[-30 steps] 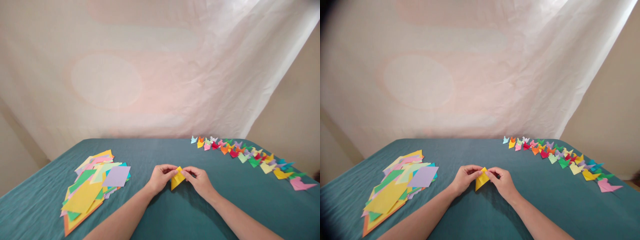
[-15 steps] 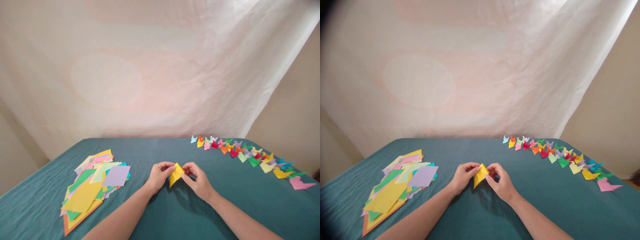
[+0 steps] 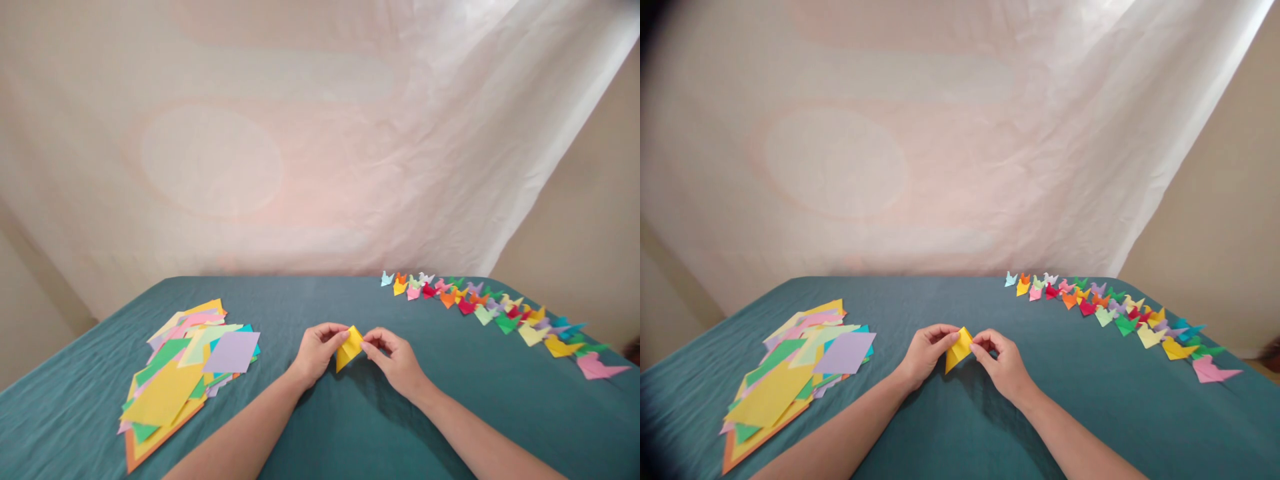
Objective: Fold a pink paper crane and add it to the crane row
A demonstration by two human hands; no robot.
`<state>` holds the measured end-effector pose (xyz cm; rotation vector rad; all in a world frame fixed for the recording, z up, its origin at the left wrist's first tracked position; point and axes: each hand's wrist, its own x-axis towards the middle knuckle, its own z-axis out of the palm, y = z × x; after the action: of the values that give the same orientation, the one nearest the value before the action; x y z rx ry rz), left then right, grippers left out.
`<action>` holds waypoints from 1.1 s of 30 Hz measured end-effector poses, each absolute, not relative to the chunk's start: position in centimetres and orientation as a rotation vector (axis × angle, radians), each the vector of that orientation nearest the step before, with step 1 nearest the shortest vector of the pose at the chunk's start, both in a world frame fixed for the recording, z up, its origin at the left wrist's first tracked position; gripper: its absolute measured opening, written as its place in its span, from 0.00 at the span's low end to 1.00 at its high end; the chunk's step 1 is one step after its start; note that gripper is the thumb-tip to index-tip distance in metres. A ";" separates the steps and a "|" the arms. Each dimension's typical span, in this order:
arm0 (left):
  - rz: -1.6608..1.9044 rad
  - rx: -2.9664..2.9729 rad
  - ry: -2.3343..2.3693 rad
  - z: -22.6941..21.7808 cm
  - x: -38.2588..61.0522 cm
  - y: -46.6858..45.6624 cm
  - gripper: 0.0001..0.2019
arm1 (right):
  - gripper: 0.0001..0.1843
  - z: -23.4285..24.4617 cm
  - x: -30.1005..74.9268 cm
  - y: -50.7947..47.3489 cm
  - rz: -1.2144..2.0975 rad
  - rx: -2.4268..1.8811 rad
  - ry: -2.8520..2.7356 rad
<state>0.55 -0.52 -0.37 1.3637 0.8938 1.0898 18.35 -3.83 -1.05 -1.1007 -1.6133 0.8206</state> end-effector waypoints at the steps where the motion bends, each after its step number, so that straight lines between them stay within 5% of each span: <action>1: 1.089 1.367 0.886 -0.4 0.6 -0.5 0.16 | 0.09 -1.0 18.3 -3.8 0.839 -1.105 -1.604; 33: 1.037 1.384 0.864 -0.3 0.4 -0.7 0.19 | 0.10 -0.7 18.1 -4.2 0.706 -1.100 -1.707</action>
<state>0.40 -0.67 -0.31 1.3844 0.8642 1.0375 18.07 -4.17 -0.72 -1.0999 -1.7066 0.7060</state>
